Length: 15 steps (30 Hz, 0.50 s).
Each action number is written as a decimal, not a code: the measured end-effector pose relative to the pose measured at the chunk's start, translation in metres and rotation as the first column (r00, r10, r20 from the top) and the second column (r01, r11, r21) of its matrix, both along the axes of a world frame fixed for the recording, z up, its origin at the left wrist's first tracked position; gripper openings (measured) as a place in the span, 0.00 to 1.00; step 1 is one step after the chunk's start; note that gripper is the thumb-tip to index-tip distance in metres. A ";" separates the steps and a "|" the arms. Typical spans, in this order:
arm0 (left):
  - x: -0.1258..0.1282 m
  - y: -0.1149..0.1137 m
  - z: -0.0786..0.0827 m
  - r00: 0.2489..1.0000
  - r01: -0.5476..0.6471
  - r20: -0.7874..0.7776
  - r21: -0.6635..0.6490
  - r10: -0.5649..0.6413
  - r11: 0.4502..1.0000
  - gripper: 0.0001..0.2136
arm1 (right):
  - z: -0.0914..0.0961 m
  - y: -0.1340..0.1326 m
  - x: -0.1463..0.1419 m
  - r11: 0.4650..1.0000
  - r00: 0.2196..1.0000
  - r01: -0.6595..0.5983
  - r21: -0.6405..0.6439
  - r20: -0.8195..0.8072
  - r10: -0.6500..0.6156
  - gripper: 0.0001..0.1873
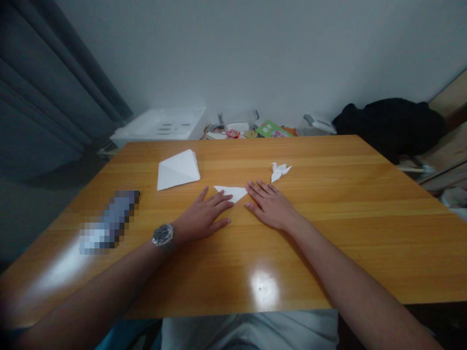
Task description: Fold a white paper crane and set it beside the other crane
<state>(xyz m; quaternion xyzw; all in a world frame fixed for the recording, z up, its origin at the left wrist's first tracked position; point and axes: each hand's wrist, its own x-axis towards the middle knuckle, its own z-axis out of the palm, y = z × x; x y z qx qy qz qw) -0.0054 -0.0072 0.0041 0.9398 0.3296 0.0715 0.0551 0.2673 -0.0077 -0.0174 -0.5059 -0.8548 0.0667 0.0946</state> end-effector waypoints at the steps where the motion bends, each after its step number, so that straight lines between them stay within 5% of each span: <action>1: 0.001 0.000 -0.001 1.000 -0.009 0.006 0.016 0.009 1.000 0.24 | 0.000 0.000 0.001 1.000 1.000 -0.018 0.008 -0.015 0.018 0.34; 7: -0.002 0.005 -0.005 0.996 -0.091 0.019 0.108 0.089 0.990 0.26 | 0.010 -0.005 0.000 0.981 0.980 -0.190 0.039 -0.047 0.192 0.32; 15: 0.000 0.004 -0.002 0.985 -0.167 0.052 0.047 0.164 0.985 0.25 | 0.020 -0.016 -0.016 0.944 0.938 -0.325 0.046 -0.113 0.328 0.31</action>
